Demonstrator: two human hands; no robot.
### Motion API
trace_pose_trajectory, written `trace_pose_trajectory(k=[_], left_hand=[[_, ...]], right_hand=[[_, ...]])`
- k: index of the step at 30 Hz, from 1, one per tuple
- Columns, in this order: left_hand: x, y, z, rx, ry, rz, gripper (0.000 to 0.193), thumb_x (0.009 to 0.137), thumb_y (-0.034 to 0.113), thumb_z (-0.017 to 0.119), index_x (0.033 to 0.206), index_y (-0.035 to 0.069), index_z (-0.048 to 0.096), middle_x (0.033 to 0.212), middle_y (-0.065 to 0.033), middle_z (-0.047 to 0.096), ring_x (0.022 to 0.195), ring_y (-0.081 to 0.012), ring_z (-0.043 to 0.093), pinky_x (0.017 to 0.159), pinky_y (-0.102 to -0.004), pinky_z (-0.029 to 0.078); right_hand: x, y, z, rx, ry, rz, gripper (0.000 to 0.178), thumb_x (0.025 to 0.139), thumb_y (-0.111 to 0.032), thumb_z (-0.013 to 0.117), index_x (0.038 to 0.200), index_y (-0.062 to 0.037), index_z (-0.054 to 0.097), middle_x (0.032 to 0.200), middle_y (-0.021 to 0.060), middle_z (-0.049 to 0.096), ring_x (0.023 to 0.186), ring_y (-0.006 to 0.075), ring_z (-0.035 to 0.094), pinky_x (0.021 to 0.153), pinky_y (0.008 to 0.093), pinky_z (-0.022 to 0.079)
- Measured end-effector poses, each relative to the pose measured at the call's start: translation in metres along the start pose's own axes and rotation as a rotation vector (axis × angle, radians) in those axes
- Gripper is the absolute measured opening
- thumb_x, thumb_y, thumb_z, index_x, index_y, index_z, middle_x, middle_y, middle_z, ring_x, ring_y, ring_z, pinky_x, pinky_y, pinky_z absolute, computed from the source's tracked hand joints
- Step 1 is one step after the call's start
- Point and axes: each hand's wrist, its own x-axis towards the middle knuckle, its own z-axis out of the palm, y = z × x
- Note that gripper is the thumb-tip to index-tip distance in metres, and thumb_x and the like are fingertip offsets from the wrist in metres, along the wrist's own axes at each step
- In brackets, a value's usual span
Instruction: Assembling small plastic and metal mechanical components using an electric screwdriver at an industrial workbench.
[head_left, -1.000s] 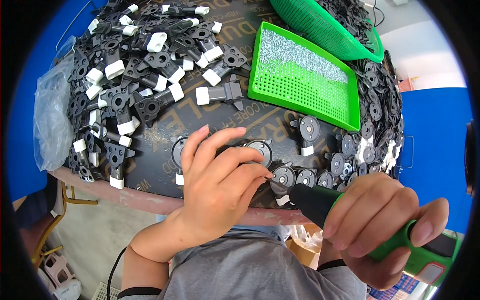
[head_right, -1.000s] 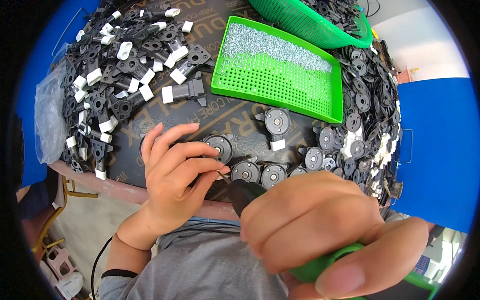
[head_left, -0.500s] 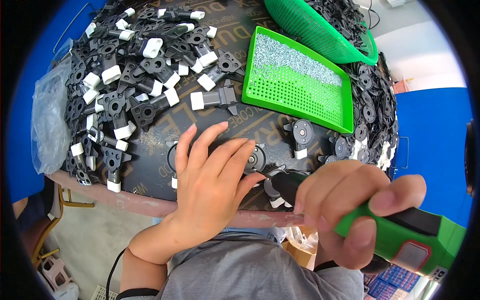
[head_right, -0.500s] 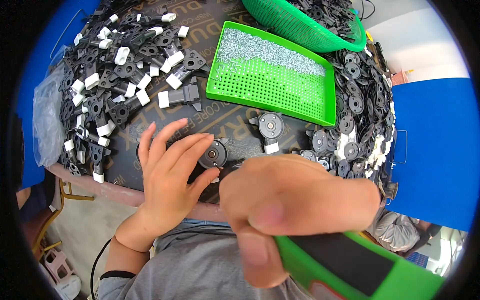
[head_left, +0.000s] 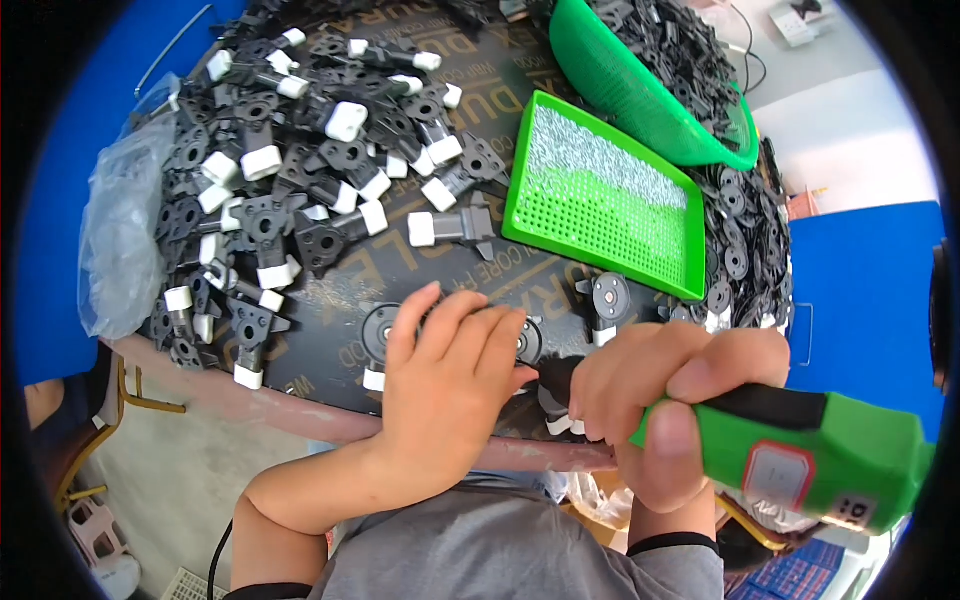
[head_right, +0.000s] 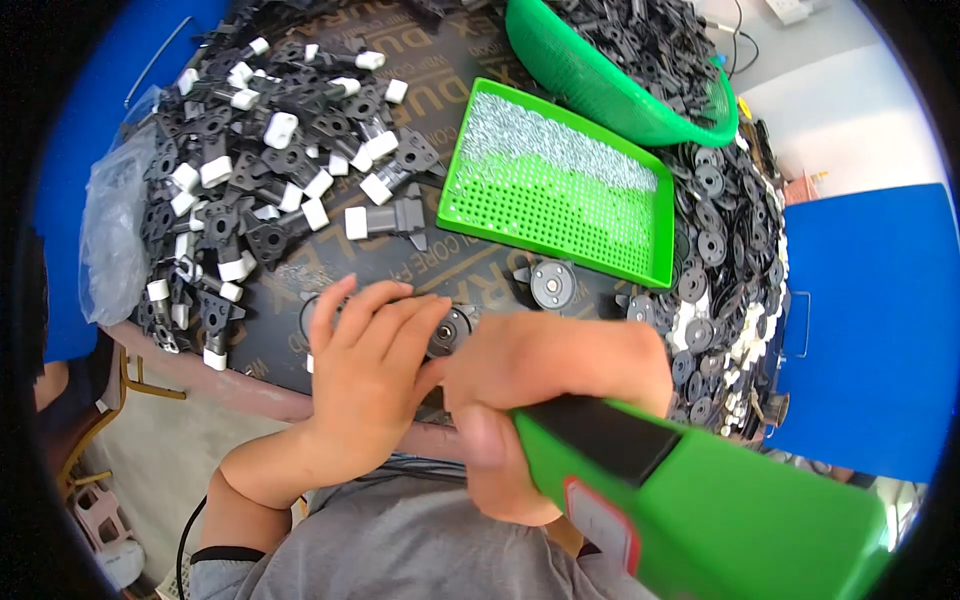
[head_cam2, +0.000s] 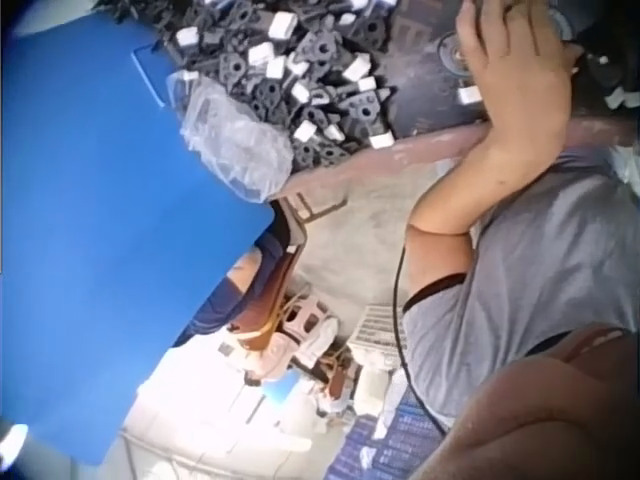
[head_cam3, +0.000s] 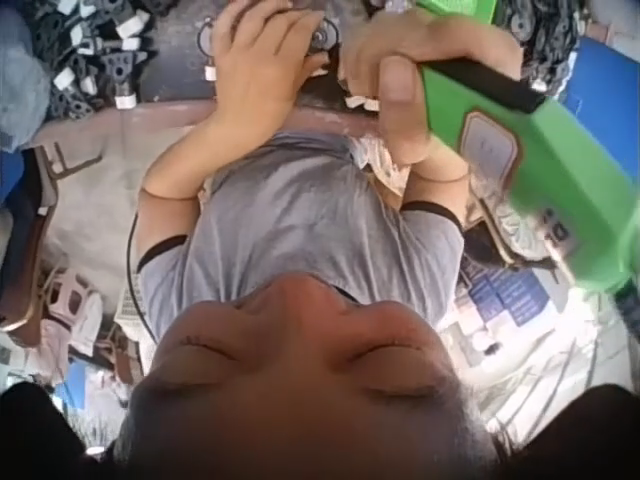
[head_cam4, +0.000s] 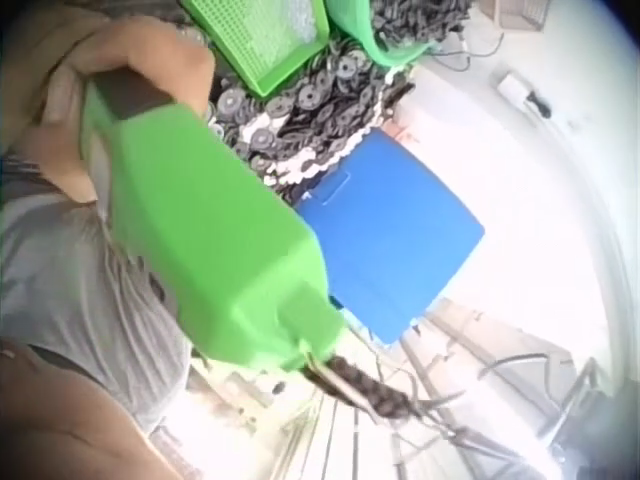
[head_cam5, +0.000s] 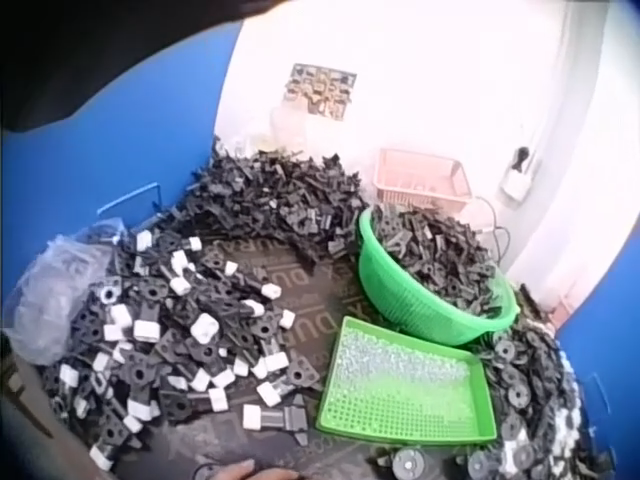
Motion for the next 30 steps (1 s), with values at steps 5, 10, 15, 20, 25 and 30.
trace_pose_trajectory(k=[5, 10, 15, 20, 25, 30], left_hand=[[0.001, 0.002, -0.005, -0.064, -0.023, 0.013, 0.057, 0.074, 0.032, 0.077, 0.122, 0.006, 0.062, 0.126, -0.0078, 0.062, 0.126, -0.0285, 0.050, 0.109, -0.0478, 0.033], [-0.001, -0.026, -0.070, -0.134, -0.131, -0.050, 0.066, 0.074, 0.024, 0.078, 0.132, 0.000, 0.056, 0.147, -0.0162, 0.047, 0.133, -0.0350, 0.045, 0.108, -0.0476, 0.036], [-0.021, -0.046, -0.061, -0.199, -0.074, -0.156, 0.046, 0.075, 0.008, 0.077, 0.119, 0.004, 0.068, 0.127, -0.0109, 0.065, 0.118, -0.0333, 0.057, 0.102, -0.0424, 0.043], [-0.017, -0.025, -0.040, -0.375, -0.049, -0.160, 0.046, 0.069, 0.009, 0.083, 0.112, 0.004, 0.069, 0.115, -0.0120, 0.068, 0.109, -0.0338, 0.060, 0.096, -0.0422, 0.047], [-0.012, -0.019, -0.026, -0.505, -0.072, -0.156, 0.053, 0.065, 0.011, 0.086, 0.114, 0.004, 0.067, 0.112, -0.0134, 0.067, 0.107, -0.0339, 0.061, 0.093, -0.0419, 0.049], [-0.009, -0.022, -0.026, -0.541, -0.104, -0.202, 0.056, 0.063, 0.012, 0.088, 0.115, 0.004, 0.067, 0.113, -0.0135, 0.067, 0.107, -0.0337, 0.061, 0.092, -0.0417, 0.049]], right_hand=[[0.014, -0.013, -0.020, 0.293, 0.020, -0.121, 0.032, 0.092, -0.013, 0.069, 0.108, -0.0091, 0.042, 0.063, 0.0092, 0.053, 0.051, 0.0210, 0.051, 0.047, 0.0380, 0.046], [0.056, -0.010, -0.073, 0.082, 0.284, -0.333, 0.020, 0.100, -0.015, 0.048, 0.119, -0.0099, 0.044, 0.064, 0.0050, 0.047, 0.050, 0.0161, 0.045, 0.050, 0.0307, 0.045], [0.084, 0.030, -0.084, -0.047, 0.383, -0.391, 0.022, 0.095, -0.001, 0.056, 0.113, -0.0003, 0.044, 0.064, 0.0088, 0.053, 0.049, 0.0176, 0.052, 0.049, 0.0324, 0.048], [0.091, 0.053, -0.080, 0.007, 0.397, -0.332, 0.019, 0.095, 0.002, 0.053, 0.112, 0.0017, 0.043, 0.063, 0.0079, 0.053, 0.049, 0.0163, 0.053, 0.049, 0.0301, 0.047], [0.097, 0.068, -0.083, -0.004, 0.390, -0.303, 0.017, 0.095, 0.003, 0.053, 0.109, 0.0024, 0.043, 0.062, 0.0066, 0.053, 0.049, 0.0151, 0.053, 0.048, 0.0293, 0.046], [0.100, 0.074, -0.085, -0.012, 0.376, -0.308, 0.016, 0.096, 0.002, 0.053, 0.109, 0.0027, 0.043, 0.061, 0.0062, 0.053, 0.048, 0.0151, 0.052, 0.048, 0.0296, 0.046]])
